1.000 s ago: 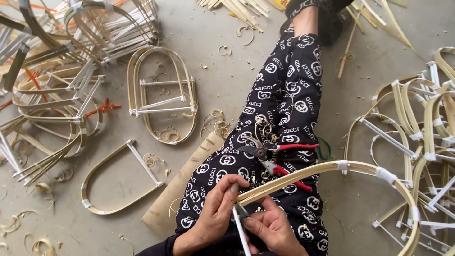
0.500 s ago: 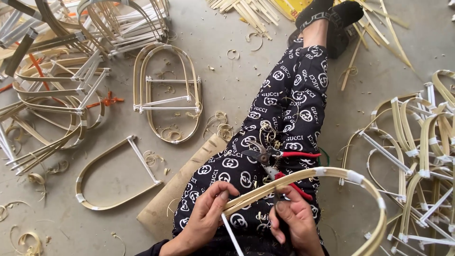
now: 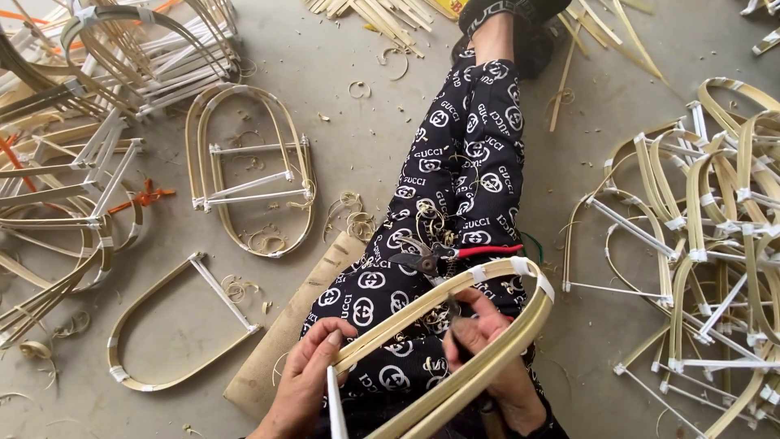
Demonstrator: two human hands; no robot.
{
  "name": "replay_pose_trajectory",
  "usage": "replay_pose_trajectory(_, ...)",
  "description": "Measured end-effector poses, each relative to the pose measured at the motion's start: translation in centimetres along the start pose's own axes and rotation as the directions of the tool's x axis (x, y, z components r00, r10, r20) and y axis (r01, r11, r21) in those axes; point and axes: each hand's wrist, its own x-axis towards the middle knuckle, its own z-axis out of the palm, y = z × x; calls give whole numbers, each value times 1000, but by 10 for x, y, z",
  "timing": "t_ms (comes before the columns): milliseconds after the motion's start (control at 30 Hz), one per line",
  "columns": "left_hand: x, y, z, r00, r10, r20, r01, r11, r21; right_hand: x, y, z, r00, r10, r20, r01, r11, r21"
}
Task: Assembling and securing curved bamboo strips to form structural frames using ties or fasteners.
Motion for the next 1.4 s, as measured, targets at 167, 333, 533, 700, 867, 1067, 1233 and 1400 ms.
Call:
replay_pose_trajectory(167,2,-3,12,999,4,-49,-8,998,-70,-7,18,24,973,96,212,-76,992,-101)
replay_pose_trajectory(333,-2,-3,0,997,-10,-82,12,1000,22,3,-1,2,961,218,172,-210,976,-64)
replay_pose_trajectory(533,-3,-14,-14,994,-24,-105,28,999,42,10,-16,-8,996,-19,82,41,964,-264)
replay_pose_trajectory(700,-13,-7,-16,993,-46,-112,52,997,52,8,-13,-16,999,21,42,-9,962,-273)
replay_pose_trajectory(867,-14,-5,-16,987,-50,-152,65,993,97,6,-20,-25,995,-93,46,104,919,-381)
replay_pose_trajectory(1067,-13,3,-4,977,-83,-198,103,990,94,-1,-25,-7,986,53,157,-17,975,-223)
replay_pose_trajectory(1233,-15,-2,-13,987,-63,-146,75,994,82,6,-11,-28,978,1,206,21,995,-102)
replay_pose_trajectory(1400,-19,-5,-23,989,-96,-114,102,993,53,8,-16,-28,998,-30,62,45,964,-261)
